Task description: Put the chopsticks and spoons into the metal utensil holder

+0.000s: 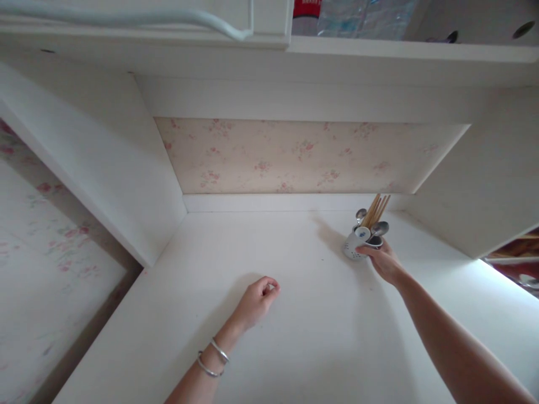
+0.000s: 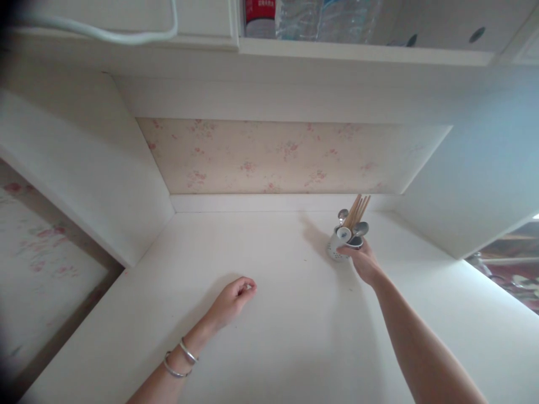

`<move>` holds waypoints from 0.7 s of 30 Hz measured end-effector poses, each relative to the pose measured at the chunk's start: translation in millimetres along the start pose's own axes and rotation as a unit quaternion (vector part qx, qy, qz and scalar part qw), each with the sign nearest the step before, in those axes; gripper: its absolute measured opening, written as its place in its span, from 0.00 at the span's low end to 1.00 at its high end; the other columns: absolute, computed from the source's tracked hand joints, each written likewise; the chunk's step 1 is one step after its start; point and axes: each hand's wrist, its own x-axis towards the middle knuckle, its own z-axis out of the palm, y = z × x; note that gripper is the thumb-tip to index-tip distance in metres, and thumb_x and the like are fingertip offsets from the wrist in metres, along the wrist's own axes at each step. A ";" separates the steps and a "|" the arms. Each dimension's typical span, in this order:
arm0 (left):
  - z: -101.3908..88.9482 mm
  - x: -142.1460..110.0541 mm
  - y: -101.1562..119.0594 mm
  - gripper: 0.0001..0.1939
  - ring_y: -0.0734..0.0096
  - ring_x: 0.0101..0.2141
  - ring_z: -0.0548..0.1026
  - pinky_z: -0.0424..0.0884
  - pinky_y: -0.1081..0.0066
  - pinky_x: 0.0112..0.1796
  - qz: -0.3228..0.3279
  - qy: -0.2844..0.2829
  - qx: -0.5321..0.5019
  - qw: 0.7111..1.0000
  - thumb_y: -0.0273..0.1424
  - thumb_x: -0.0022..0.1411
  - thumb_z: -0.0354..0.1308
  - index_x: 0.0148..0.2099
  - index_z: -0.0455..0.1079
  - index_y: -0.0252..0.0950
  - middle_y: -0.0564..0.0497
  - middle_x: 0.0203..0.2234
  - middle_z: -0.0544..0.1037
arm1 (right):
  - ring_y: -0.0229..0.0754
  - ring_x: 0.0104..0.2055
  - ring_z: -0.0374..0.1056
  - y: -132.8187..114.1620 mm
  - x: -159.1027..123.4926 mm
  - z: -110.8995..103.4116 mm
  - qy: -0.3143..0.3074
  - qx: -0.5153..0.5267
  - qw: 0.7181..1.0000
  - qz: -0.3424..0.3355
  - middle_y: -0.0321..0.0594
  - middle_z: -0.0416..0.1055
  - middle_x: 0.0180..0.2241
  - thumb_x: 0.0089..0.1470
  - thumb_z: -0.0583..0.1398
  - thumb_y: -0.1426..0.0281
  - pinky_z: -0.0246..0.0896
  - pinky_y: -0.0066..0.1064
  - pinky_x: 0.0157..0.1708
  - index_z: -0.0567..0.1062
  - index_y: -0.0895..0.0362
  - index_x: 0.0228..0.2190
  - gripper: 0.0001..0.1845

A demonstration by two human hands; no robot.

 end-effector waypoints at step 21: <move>-0.3 2.2 -2.5 0.19 0.74 0.23 0.59 0.54 0.73 0.25 -0.011 -0.011 0.019 1.000 0.44 0.62 0.51 0.41 0.72 0.33 0.56 0.21 0.65 | 0.45 0.46 0.71 -1.6 -13.9 -2.3 -0.015 -0.018 1.000 0.008 0.35 0.75 0.44 0.31 0.74 0.68 0.67 0.36 0.46 0.69 0.49 0.47 0.39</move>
